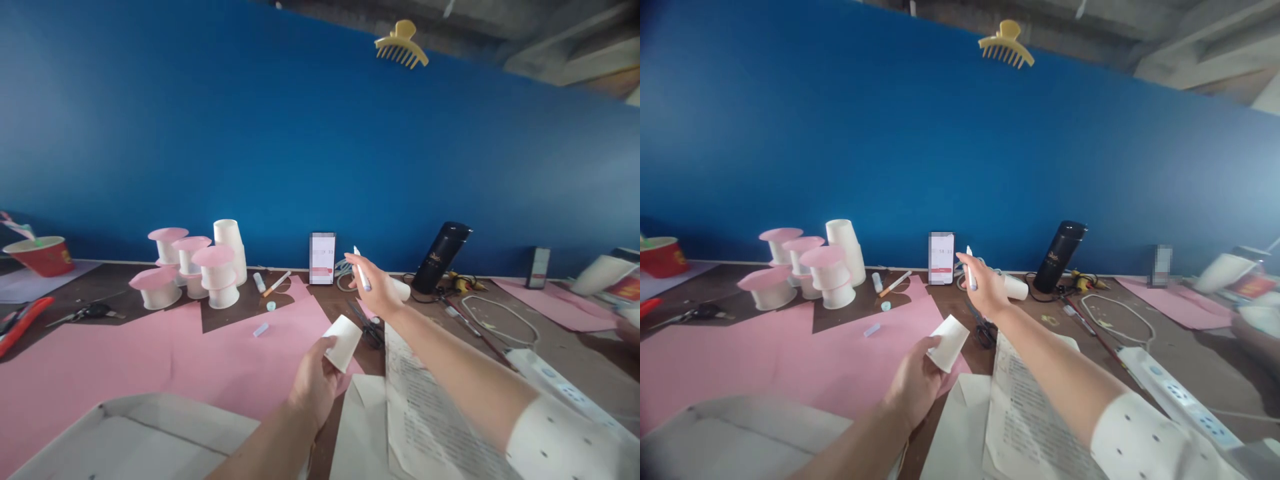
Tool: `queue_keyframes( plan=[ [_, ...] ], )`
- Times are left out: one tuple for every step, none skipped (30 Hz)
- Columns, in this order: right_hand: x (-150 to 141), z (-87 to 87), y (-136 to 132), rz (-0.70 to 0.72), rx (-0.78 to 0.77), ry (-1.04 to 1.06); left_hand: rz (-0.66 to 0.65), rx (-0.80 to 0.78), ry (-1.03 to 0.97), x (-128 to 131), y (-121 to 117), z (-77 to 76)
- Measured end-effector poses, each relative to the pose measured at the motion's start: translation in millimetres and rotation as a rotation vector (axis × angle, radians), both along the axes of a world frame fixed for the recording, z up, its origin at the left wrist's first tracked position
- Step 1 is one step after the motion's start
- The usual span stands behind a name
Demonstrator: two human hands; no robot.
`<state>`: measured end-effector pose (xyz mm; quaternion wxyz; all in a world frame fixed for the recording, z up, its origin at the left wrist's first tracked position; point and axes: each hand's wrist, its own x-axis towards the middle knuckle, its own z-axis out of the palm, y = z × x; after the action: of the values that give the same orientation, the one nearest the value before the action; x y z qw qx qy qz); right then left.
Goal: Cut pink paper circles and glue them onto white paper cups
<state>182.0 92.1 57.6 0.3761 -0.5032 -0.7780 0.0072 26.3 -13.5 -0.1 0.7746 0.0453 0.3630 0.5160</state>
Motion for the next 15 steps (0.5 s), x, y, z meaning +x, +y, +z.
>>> queue_keyframes(
  plan=[
    [-1.4, 2.1, -12.3, 0.049, 0.0, 0.101, -0.003, 0.006, 0.009, -0.4, -0.7, -0.3],
    [-2.9, 4.2, -25.1, 0.083, 0.0, 0.197, -0.011, 0.018, 0.016, -0.7, -1.4, -0.6],
    [-4.3, 5.9, -37.9, 0.101, -0.012, 0.277, -0.023, 0.031, 0.023, -1.1, -2.2, -0.9],
    [-5.6, 7.1, -50.3, 0.106, -0.03, 0.347, -0.03, 0.048, 0.026, -1.5, -3.1, -0.9],
    [-6.6, 7.3, -61.9, 0.103, -0.038, 0.411, -0.032, 0.062, 0.029, -1.8, -3.9, -0.5],
    [-7.3, 6.4, -72.5, 0.093, -0.031, 0.469, -0.027, 0.077, 0.033, -2.0, -4.7, 0.3],
    [-7.9, 4.3, -81.8, 0.077, -0.008, 0.513, -0.013, 0.089, 0.038, -2.2, -5.4, 1.7],
    [-8.3, 0.8, -89.8, 0.064, 0.006, 0.541, -0.001, 0.095, 0.04, -2.3, -5.9, 3.4],
    [-8.6, -3.8, -96.5, 0.058, 0.015, 0.56, 0.007, 0.102, 0.039, -2.3, -6.2, 5.3],
    [-8.6, -9.3, -101.9, 0.058, 0.028, 0.577, 0.018, 0.109, 0.035, -2.3, -6.3, 7.3],
    [-8.5, -15.4, -106.1, 0.056, 0.051, 0.59, 0.031, 0.11, 0.03, -2.4, -6.0, 9.0],
    [-8.0, -21.8, -109.3, 0.035, 0.074, 0.588, 0.04, 0.102, 0.028, -2.5, -5.6, 10.4],
    [-7.3, -28.1, -111.7, 0.027, 0.107, 0.565, 0.046, 0.088, 0.033, -2.8, -4.9, 11.2],
    [-6.1, -33.8, -113.3, 0.024, 0.135, 0.54, 0.048, 0.073, 0.041, -3.1, -4.1, 11.5],
    [-4.7, -38.8, -114.5, 0.029, 0.158, 0.524, 0.043, 0.058, 0.051, -3.5, -3.2, 11.1]
  ],
)
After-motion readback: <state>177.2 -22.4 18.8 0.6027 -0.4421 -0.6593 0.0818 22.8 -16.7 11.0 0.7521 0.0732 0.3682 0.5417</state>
